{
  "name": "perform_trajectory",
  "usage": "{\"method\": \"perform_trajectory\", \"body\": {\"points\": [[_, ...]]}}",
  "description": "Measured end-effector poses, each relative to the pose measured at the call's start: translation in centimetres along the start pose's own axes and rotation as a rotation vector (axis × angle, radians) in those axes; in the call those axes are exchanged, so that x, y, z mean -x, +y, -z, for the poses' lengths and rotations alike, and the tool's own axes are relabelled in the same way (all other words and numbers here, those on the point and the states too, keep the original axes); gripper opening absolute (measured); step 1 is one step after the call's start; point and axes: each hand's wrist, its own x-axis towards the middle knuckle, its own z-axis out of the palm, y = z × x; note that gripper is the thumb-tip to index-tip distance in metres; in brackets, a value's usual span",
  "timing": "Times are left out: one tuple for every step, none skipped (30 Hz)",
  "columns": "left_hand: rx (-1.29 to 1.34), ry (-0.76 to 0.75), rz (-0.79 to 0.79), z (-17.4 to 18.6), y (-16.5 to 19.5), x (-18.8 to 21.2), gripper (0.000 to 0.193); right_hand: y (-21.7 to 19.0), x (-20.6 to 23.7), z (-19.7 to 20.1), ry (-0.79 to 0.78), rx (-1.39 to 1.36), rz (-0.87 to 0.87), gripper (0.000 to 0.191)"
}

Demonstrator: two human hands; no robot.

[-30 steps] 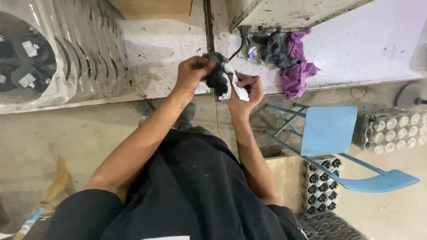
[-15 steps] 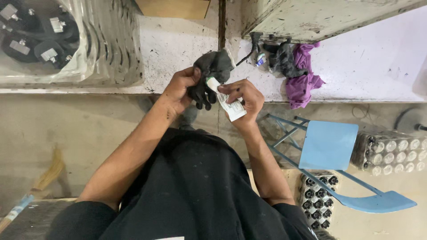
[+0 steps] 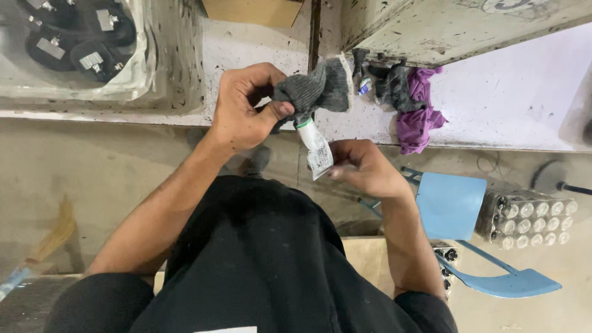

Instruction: The person sits at a workbench with trays of black rotor-like parts. They pick up one part at a time, hold it in one hand, and squeeze adhesive from a tube onto the part, briefly wiping the tube with a cloth, then place the part back into the tray and repeat with other parts.

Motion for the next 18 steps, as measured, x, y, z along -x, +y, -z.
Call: {"method": "perform_trajectory", "body": {"points": [[-0.010,-0.010,0.002,-0.2,0.3,0.2,0.018,0.3,0.1,-0.7,0.023,-0.014,-0.020,0.027],[-0.007,-0.005,0.006,-0.3,0.5,0.3,0.018,0.7,0.0,-1.7,0.049,-0.027,-0.038,0.022],[-0.001,-0.001,0.010,-0.3,0.7,0.4,0.017,1.0,0.0,-2.5,0.077,-0.038,-0.058,0.017],[0.006,0.002,0.013,-0.3,0.7,0.4,0.017,1.2,0.1,-3.0,0.106,-0.047,-0.047,0.016],[0.041,-0.012,0.002,-0.2,0.8,0.4,0.017,1.4,0.0,-3.4,0.134,-0.053,-0.032,0.015],[0.077,-0.023,-0.007,0.0,0.8,0.5,0.017,1.6,0.0,-3.8,0.160,-0.059,-0.021,0.014],[0.113,-0.032,-0.014,0.1,0.8,0.7,0.018,1.7,-0.1,-4.3,0.163,-0.118,0.028,0.014],[0.127,-0.052,-0.027,0.2,0.8,0.7,0.019,1.9,-0.2,-4.7,0.164,-0.174,0.079,0.014],[0.139,-0.071,-0.040,0.3,0.8,0.7,0.021,2.1,-0.3,-5.1,0.163,-0.231,0.131,0.014],[0.151,-0.090,-0.054,0.5,0.8,0.8,0.023,2.3,-0.3,-5.6,0.149,-0.320,0.161,0.015],[0.160,-0.096,-0.055,0.5,0.8,0.9,0.024,2.6,-0.4,-6.2,0.137,-0.409,0.192,0.017],[0.172,-0.104,-0.055,0.4,0.8,1.0,0.025,2.8,-0.3,-6.7,0.126,-0.497,0.222,0.020],[0.184,-0.111,-0.056,0.3,0.8,1.1,0.027,3.0,-0.2,-7.0,0.140,-0.498,0.230,0.023],[0.177,-0.121,-0.062,0.3,0.9,1.2,0.027,3.1,-0.1,-7.2,0.155,-0.498,0.242,0.026],[0.170,-0.129,-0.066,0.3,0.9,1.2,0.028,3.2,0.1,-7.5,0.169,-0.500,0.253,0.029],[0.162,-0.136,-0.069,0.4,1.0,1.3,0.028,3.2,0.4,-7.6,0.169,-0.551,0.258,0.030],[0.176,-0.133,-0.064,0.4,1.0,1.3,0.029,3.1,0.7,-7.7,0.171,-0.604,0.262,0.030],[0.190,-0.130,-0.058,0.4,0.9,1.2,0.030,2.9,1.1,-7.7,0.174,-0.657,0.264,0.031]]}}
